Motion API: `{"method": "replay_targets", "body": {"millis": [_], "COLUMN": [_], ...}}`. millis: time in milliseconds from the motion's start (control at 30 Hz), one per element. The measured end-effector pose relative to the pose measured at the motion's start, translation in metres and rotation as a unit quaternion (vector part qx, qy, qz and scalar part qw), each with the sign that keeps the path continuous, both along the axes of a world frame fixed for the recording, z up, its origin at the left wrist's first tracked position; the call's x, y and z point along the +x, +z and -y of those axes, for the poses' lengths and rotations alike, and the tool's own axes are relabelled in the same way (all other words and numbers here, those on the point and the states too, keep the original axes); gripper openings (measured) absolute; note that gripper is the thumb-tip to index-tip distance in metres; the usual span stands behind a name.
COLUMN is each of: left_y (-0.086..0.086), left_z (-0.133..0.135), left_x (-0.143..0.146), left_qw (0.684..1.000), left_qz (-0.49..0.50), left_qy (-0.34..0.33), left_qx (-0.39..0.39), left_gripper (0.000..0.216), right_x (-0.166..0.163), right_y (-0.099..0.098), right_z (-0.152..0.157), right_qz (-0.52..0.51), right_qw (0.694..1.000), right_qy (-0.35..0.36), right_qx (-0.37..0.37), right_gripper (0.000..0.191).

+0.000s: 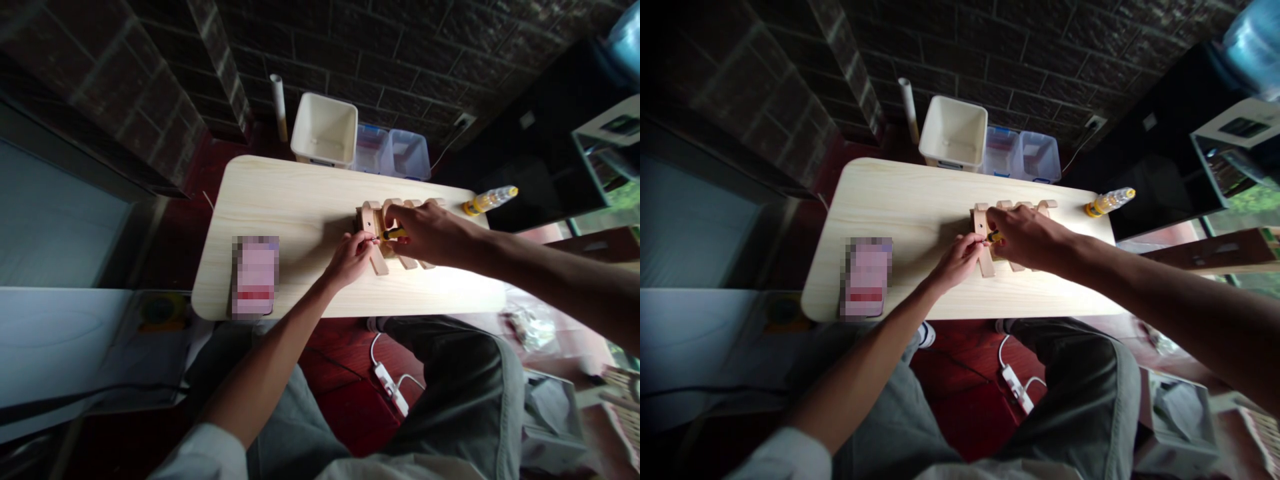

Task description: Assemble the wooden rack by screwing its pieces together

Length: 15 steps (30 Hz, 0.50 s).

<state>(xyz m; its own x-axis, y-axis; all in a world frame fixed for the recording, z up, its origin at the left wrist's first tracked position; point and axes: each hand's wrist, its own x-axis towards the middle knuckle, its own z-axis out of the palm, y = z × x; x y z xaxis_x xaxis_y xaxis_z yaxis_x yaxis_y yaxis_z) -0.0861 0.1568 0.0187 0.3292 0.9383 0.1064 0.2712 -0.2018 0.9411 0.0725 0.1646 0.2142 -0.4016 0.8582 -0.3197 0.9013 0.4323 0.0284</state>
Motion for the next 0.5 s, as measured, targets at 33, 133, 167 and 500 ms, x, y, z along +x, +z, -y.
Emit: {"method": "replay_targets", "body": {"millis": [33, 133, 167, 500], "left_y": [0.0, 0.001, 0.002, 0.005], "left_z": [0.0, 0.001, 0.001, 0.005], "left_x": [0.0, 0.001, 0.002, 0.0], "left_qw": [1.0, 1.0, 1.0, 1.0], "left_qz": [0.003, 0.007, 0.006, -0.014], "left_qy": [0.001, 0.004, 0.006, 0.0], "left_qx": [0.003, 0.004, 0.002, 0.01], "left_gripper": [0.02, 0.019, 0.02, 0.024], "right_x": [0.002, 0.007, 0.008, 0.005], "right_y": [0.002, 0.009, 0.01, -0.002], "right_z": [-0.001, -0.003, -0.004, -0.002], "right_qz": [0.001, 0.019, 0.024, 0.013], "right_qw": [1.0, 0.997, 0.996, 1.0], "right_qy": [0.016, 0.071, 0.086, 0.022], "right_qx": [-0.008, -0.014, -0.013, 0.015], "right_gripper": [0.023, 0.022, 0.02, 0.014]}}
